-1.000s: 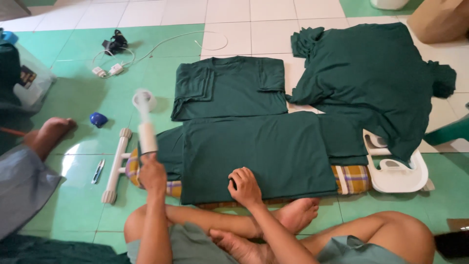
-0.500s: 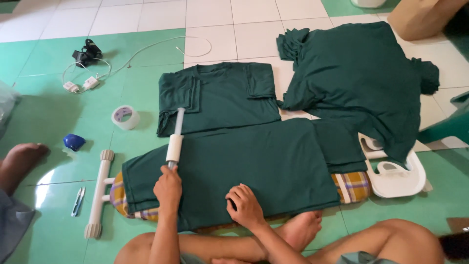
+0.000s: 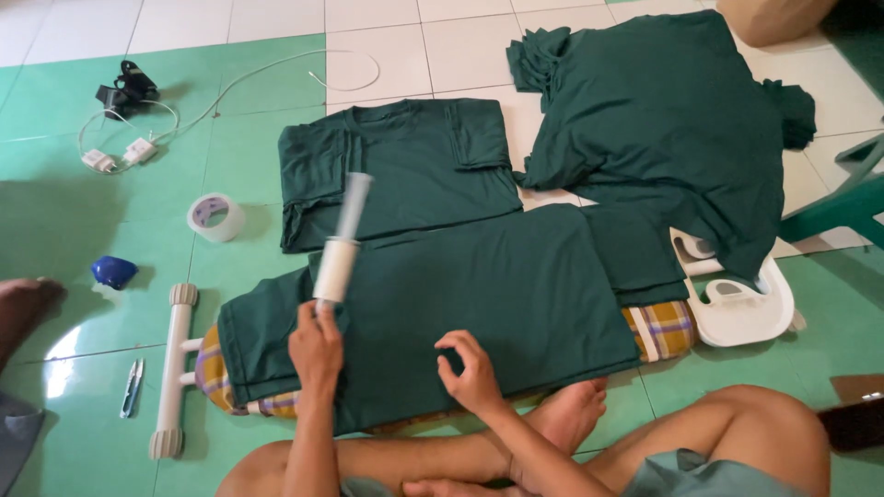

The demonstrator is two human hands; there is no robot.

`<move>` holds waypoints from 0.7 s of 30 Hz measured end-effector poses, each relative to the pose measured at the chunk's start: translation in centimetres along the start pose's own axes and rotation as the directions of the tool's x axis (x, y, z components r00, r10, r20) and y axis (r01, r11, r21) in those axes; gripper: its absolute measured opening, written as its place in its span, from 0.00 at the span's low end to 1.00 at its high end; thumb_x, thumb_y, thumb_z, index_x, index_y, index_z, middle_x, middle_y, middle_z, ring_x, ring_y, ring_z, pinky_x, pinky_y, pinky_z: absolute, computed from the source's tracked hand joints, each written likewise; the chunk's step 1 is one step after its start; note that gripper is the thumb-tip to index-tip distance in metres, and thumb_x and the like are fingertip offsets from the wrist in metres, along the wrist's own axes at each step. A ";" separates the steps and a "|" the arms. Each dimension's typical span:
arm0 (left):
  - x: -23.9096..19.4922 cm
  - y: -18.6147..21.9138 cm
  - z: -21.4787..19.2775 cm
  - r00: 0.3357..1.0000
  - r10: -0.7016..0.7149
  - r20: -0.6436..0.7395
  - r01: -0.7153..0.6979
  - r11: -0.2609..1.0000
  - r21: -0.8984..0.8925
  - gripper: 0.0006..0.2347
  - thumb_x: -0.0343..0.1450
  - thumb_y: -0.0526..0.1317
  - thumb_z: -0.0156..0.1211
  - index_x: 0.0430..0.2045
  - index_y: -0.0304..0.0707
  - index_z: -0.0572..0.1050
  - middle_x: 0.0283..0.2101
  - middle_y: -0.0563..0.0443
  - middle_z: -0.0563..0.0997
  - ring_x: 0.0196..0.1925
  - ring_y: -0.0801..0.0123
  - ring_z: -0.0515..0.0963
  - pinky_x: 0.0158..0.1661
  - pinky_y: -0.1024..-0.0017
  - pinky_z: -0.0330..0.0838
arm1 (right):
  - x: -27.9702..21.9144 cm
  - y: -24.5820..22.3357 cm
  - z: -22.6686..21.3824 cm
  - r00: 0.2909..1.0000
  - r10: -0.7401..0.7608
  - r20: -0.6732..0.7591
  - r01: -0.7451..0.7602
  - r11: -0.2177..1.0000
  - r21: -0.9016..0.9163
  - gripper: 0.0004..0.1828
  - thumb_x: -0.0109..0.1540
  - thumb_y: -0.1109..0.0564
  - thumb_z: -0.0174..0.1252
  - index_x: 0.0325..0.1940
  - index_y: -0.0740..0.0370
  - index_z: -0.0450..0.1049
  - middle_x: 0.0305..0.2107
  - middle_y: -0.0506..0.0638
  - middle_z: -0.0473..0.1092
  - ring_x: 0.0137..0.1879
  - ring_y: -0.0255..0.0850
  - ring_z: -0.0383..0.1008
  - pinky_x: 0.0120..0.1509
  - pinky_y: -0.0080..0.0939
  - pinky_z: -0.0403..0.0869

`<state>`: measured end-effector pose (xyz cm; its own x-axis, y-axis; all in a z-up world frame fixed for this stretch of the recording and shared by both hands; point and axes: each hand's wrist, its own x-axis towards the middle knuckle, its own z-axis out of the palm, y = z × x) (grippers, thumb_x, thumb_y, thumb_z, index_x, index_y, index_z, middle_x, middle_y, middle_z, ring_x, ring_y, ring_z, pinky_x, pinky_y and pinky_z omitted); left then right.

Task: The person sits on the floor and folds a dark green t-shirt. They use a white cylindrical tool to smooth the fabric and then fold the shirt in half. The person then picks up another shirt from a pile and repeats the folding process.

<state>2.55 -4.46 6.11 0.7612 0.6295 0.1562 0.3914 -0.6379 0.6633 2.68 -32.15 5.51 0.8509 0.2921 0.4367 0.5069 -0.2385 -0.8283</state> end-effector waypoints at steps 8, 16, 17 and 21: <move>-0.6 -1.9 4.0 0.999 0.003 -0.036 -0.003 1.000 -0.006 0.11 0.81 0.47 0.41 0.46 0.43 0.69 0.27 0.26 0.81 0.34 0.27 0.81 0.35 0.38 0.72 | 0.4 1.8 -0.3 0.974 0.228 -0.011 -0.226 0.971 0.077 0.08 0.57 0.66 0.62 0.36 0.56 0.81 0.30 0.51 0.76 0.39 0.49 0.81 0.48 0.45 0.80; 2.0 -4.4 4.3 0.976 0.126 -0.177 -0.141 0.987 -0.078 0.12 0.82 0.42 0.45 0.52 0.32 0.69 0.57 0.26 0.77 0.64 0.33 0.71 0.64 0.33 0.56 | 0.8 0.8 -0.5 0.977 0.208 0.035 -0.208 0.978 -0.024 0.07 0.56 0.65 0.62 0.34 0.54 0.81 0.28 0.50 0.76 0.37 0.48 0.81 0.46 0.44 0.78; 2.5 -5.4 4.2 0.983 0.070 -0.172 -0.083 0.994 -0.073 0.12 0.83 0.43 0.43 0.53 0.35 0.69 0.63 0.32 0.74 0.69 0.38 0.66 0.65 0.29 0.45 | 0.8 0.5 -0.6 0.979 0.200 0.045 -0.198 0.980 -0.034 0.08 0.56 0.65 0.62 0.34 0.54 0.81 0.28 0.50 0.76 0.37 0.48 0.81 0.45 0.44 0.78; 4.4 -10.5 4.6 0.947 -0.133 -0.292 0.142 0.990 0.010 0.12 0.83 0.45 0.42 0.58 0.45 0.66 0.69 0.42 0.71 0.77 0.53 0.59 0.67 0.27 0.29 | 0.6 0.9 -0.6 0.982 0.168 0.083 -0.165 0.985 -0.050 0.08 0.56 0.66 0.61 0.33 0.55 0.80 0.28 0.50 0.76 0.37 0.49 0.80 0.45 0.45 0.78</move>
<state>4.15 3.03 -3.53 0.5178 0.8105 0.2739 0.5001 -0.5465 0.6717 3.71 -32.77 5.21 0.9096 0.3239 0.2602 0.3662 -0.3291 -0.8704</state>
